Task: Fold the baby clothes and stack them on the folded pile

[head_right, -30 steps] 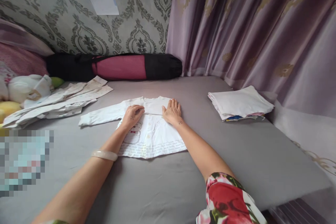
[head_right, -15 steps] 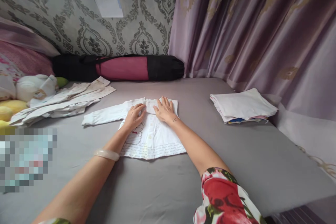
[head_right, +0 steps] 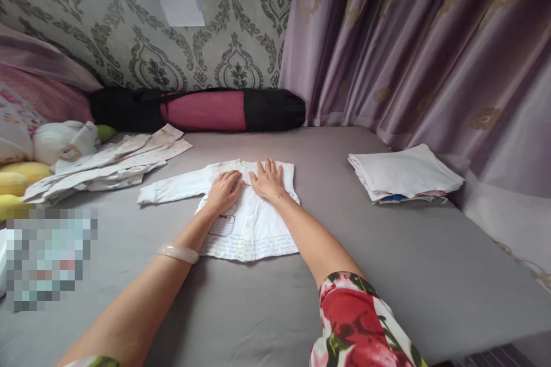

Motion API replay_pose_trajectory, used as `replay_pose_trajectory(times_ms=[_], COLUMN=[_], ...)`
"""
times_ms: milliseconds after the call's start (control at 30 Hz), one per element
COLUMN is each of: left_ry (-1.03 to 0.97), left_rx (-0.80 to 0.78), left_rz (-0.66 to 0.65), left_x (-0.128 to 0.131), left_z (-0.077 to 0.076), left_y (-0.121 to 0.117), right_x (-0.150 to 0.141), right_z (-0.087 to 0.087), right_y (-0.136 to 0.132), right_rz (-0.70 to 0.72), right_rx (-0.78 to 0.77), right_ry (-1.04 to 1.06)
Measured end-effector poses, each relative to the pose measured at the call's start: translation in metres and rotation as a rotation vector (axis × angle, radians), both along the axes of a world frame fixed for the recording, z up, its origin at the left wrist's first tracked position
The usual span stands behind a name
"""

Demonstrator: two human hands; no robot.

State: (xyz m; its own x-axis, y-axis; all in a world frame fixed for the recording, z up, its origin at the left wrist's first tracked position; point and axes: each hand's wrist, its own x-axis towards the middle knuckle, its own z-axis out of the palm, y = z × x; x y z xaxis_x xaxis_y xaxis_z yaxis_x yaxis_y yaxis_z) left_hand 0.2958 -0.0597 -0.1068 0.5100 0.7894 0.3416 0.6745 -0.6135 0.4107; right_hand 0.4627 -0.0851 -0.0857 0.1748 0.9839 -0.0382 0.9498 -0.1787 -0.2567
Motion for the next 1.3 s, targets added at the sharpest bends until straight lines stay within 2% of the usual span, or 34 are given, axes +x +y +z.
replay_pose_trajectory(times_ms=[133, 300, 467, 700, 1133, 1300], left_ry=[-0.058, -0.199, -0.230, -0.212, -0.282, -0.318], left_rx=[0.024, 0.073, 0.046, 0.032, -0.091, -0.082], left_rz=[0.022, 0.045, 0.065, 0.068, 0.062, 0.184], left_x=[0.001, -0.001, -0.002, -0.001, -0.003, -0.027], left_z=[-0.006, -0.017, -0.022, -0.023, -0.010, 0.008], left_y=[0.004, 0.013, 0.016, 0.016, 0.007, 0.009], right_x=[-0.004, -0.031, -0.049, -0.047, -0.048, -0.051], right_z=[0.008, 0.016, 0.007, -0.001, 0.003, 0.008], right_y=[-0.001, -0.004, -0.005, -0.002, -0.003, -0.003], right_rz=[0.007, 0.180, 0.234, 0.227, 0.231, 0.217], right_rx=[-0.031, 0.036, 0.039, 0.079, 0.042, 0.021], right_ry=[0.032, 0.065, 0.049, 0.029, 0.003, 0.003])
